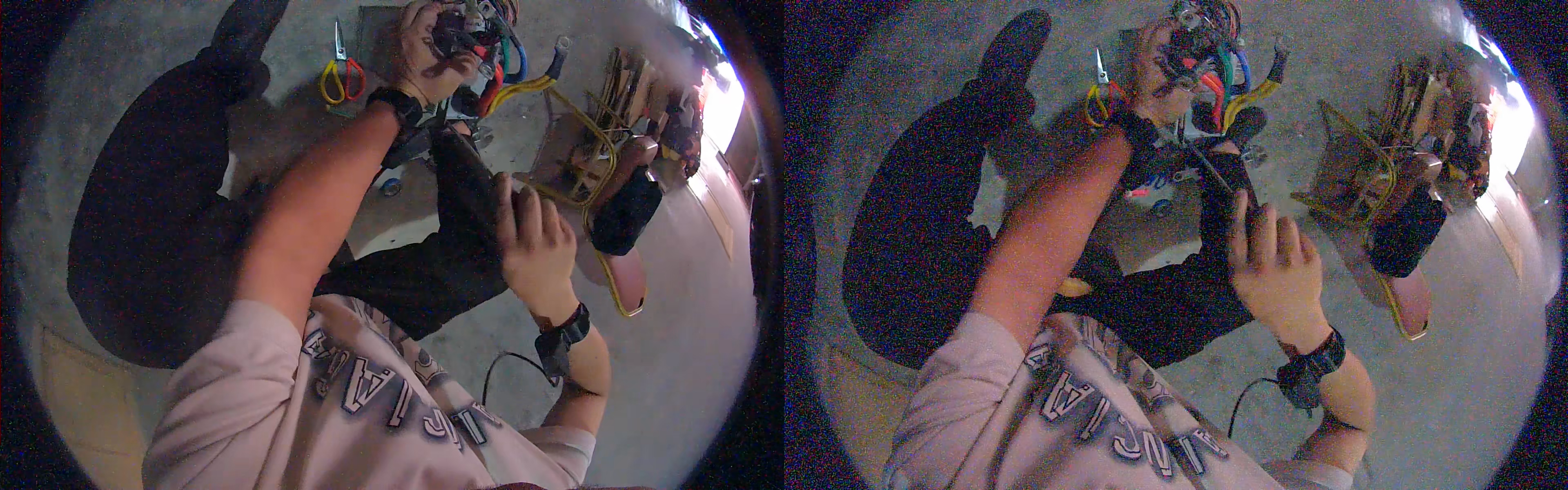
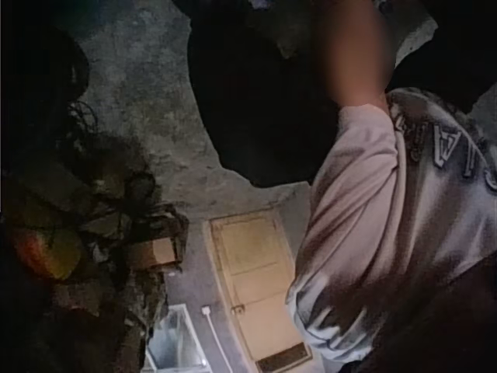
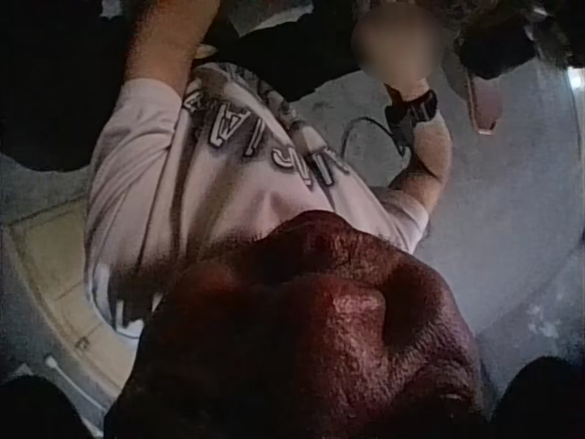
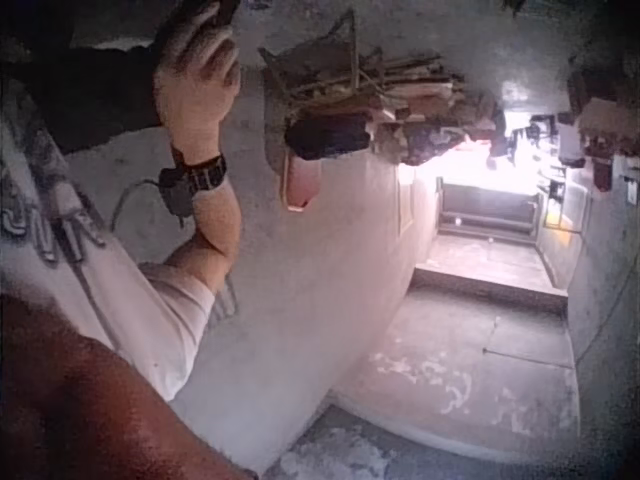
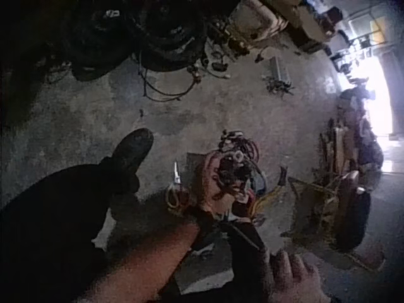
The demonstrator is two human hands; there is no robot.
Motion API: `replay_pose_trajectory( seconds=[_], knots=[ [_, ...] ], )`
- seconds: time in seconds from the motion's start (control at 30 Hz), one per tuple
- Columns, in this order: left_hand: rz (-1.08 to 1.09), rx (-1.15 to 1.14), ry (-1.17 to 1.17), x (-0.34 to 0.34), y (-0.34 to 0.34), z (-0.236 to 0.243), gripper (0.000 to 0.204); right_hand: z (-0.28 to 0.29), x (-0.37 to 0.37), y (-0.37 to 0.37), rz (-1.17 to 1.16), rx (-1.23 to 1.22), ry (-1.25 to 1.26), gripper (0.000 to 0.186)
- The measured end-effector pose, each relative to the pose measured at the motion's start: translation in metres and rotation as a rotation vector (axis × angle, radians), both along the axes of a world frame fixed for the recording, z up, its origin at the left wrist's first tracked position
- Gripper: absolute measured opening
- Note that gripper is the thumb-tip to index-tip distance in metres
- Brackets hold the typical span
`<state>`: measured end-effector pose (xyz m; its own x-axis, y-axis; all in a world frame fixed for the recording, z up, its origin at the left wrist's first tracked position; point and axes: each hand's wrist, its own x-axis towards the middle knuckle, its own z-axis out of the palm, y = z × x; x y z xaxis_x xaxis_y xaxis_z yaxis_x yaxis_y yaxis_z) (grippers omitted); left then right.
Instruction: Repairing or modifying an electronic controller by stripping and connecting wires.
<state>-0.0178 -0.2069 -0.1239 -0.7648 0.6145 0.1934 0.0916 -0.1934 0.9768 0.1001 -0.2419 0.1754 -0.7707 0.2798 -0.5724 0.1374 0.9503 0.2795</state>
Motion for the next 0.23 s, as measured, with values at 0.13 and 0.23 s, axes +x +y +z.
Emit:
replay_pose_trajectory(
  seconds=[0.13,0.23],
  knots=[
    [-0.058,-0.045,-0.093,0.0038,-0.0034,0.0004,0.086,-0.0007,-0.0041,-0.0028,0.024,0.004,-0.038,0.058],
    [-0.056,0.021,-0.183,0.01,-0.0012,-0.003,0.089,-0.0013,-0.0026,-0.0053,-0.12,-0.035,0.037,0.055]
  ],
)
